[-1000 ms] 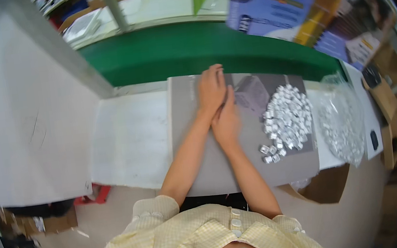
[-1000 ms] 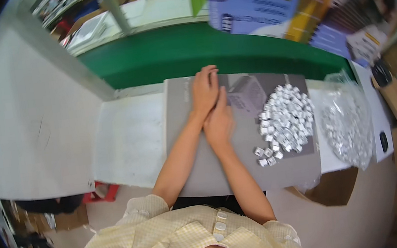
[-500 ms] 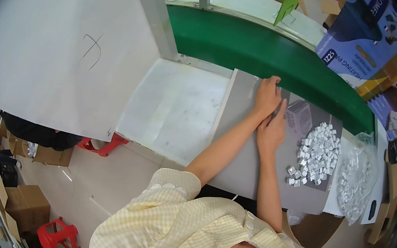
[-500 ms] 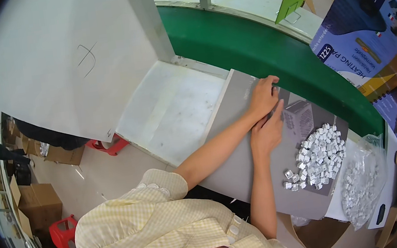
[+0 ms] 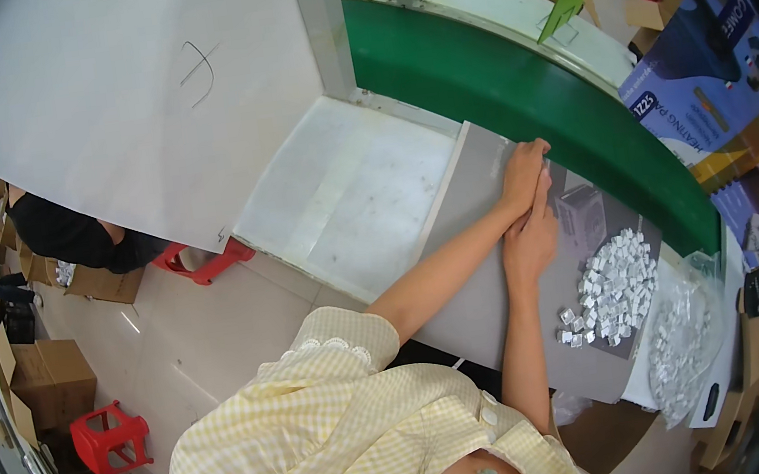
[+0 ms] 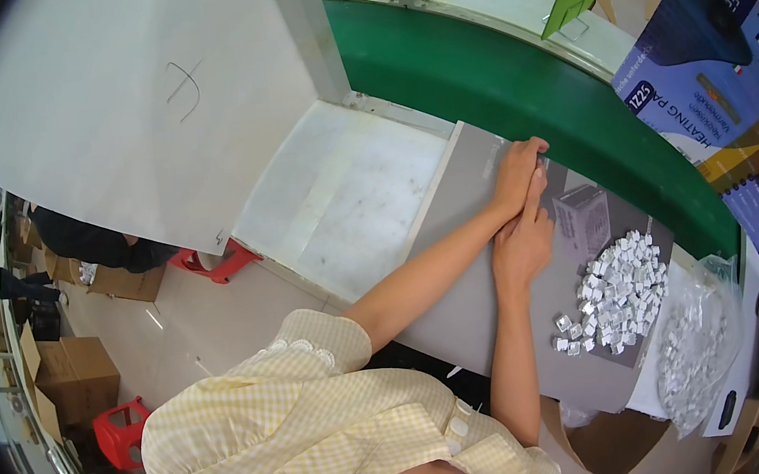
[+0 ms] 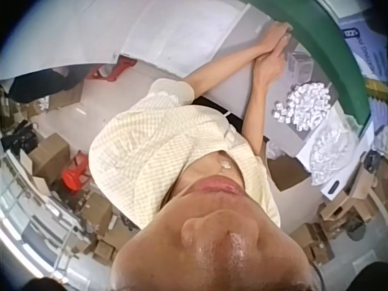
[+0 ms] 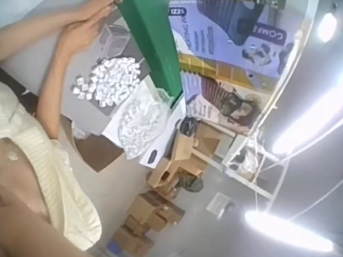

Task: Connecting wire harnesses to cooling fans and sorting small plastic components on a production line.

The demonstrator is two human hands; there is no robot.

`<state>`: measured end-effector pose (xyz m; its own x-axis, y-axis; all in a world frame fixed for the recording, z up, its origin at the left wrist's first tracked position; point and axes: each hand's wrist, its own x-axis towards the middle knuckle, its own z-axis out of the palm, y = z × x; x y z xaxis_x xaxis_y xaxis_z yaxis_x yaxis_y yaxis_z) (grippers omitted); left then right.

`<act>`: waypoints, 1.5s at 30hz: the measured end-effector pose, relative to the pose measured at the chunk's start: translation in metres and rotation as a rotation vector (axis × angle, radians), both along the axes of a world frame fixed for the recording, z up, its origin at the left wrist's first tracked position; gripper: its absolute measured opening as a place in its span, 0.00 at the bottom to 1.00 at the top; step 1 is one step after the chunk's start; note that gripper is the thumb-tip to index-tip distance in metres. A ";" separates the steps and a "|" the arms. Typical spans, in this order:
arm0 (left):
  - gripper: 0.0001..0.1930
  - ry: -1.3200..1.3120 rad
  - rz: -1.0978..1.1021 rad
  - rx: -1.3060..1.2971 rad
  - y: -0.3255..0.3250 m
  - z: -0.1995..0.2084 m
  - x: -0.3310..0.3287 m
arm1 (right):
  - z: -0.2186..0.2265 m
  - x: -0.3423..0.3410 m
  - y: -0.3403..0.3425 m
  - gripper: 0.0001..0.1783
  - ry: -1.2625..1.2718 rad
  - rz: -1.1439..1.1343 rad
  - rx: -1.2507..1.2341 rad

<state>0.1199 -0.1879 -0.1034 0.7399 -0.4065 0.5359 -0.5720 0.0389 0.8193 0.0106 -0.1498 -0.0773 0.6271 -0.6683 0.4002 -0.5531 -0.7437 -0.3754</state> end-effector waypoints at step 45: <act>0.17 -0.054 -0.043 0.311 -0.010 -0.009 0.016 | 0.009 -0.011 -0.011 0.39 -0.455 0.093 0.590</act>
